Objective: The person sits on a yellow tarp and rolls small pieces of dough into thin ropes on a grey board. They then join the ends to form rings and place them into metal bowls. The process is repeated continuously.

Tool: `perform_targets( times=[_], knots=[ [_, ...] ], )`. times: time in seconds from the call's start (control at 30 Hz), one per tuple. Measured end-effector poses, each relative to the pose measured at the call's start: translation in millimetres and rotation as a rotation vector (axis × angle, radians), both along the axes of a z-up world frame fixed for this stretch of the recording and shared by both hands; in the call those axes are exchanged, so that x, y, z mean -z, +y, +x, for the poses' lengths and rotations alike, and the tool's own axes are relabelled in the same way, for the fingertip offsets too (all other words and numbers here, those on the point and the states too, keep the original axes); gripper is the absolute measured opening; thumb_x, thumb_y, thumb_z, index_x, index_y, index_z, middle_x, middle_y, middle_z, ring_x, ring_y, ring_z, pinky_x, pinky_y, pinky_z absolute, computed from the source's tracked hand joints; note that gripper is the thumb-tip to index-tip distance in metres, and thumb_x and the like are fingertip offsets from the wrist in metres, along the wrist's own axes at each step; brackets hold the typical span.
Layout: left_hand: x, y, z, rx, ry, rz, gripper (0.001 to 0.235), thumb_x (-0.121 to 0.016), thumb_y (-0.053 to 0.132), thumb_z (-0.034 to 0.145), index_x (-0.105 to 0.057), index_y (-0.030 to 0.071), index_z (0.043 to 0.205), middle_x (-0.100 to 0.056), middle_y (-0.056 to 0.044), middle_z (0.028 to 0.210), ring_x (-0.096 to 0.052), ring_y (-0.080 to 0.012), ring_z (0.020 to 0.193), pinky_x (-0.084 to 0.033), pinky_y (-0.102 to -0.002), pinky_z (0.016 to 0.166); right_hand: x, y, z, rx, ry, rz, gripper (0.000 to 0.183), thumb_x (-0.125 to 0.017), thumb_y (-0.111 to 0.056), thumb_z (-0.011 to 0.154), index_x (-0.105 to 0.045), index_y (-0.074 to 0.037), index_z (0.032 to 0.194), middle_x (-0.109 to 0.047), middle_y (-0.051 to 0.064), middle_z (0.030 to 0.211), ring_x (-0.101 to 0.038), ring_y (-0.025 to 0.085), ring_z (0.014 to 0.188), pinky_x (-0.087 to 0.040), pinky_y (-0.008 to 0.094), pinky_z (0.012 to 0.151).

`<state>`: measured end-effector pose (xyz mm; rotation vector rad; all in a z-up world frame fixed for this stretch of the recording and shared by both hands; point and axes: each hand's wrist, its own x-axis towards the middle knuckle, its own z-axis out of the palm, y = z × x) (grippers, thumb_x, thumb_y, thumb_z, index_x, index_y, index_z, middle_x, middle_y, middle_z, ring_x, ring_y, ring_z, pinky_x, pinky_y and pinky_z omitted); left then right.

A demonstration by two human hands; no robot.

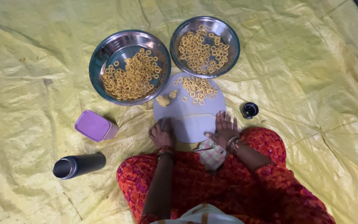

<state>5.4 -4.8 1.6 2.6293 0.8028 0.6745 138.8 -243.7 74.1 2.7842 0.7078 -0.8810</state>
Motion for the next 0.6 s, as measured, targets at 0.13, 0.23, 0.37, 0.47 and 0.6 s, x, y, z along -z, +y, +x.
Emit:
perform_targets(
  times=[0.13,0.23,0.37,0.47,0.6],
  knots=[
    [0,-1,5,-0.004,0.032,0.012,0.042,-0.071,0.032,0.083,-0.072,0.026,0.125,-0.063,-0.007,0.131,-0.054,-0.0305,0.123,-0.029,-0.057,0.112,7,-6,9,0.075,-0.052,0.096,0.108,-0.021,-0.083,0.091,0.011,-0.009,0.162,0.015,0.012,0.172,0.015,0.031,0.158,0.009,0.057,0.123],
    [1,2,8,0.018,0.058,0.072,0.038,-0.070,0.031,0.084,-0.073,0.027,0.122,-0.064,-0.006,0.127,-0.055,-0.0292,0.122,-0.029,-0.058,0.112,17,-4,30,0.234,-0.100,0.208,0.110,-0.029,-0.084,0.088,0.008,-0.012,0.163,0.011,0.013,0.172,0.014,0.032,0.158,0.008,0.058,0.122],
    [-1,9,12,0.062,0.151,0.077,0.026,-0.069,0.028,0.087,-0.074,0.026,0.113,-0.066,-0.001,0.122,-0.056,-0.0240,0.122,-0.031,-0.057,0.117,36,-15,41,0.229,-0.172,0.268,0.114,-0.043,-0.081,0.085,0.002,-0.014,0.165,0.005,0.014,0.172,0.010,0.035,0.158,0.003,0.061,0.122],
    [-1,14,18,0.117,0.105,0.136,0.035,-0.068,0.029,0.085,-0.075,0.019,0.118,-0.066,-0.003,0.113,-0.058,-0.0263,0.114,-0.034,-0.056,0.110,46,-27,44,0.279,-0.189,0.354,0.108,-0.051,-0.075,0.087,-0.007,-0.014,0.164,-0.003,0.016,0.172,-0.001,0.036,0.158,-0.003,0.060,0.123],
    [3,17,34,0.146,0.070,0.181,0.020,-0.064,0.023,0.090,-0.077,0.023,0.105,-0.068,-0.002,0.103,-0.061,-0.0258,0.103,-0.040,-0.050,0.104,45,-35,43,0.271,-0.363,0.512,0.086,-0.064,-0.049,0.091,-0.032,-0.008,0.159,-0.029,0.025,0.163,-0.025,0.044,0.150,-0.021,0.053,0.122]
  ],
)
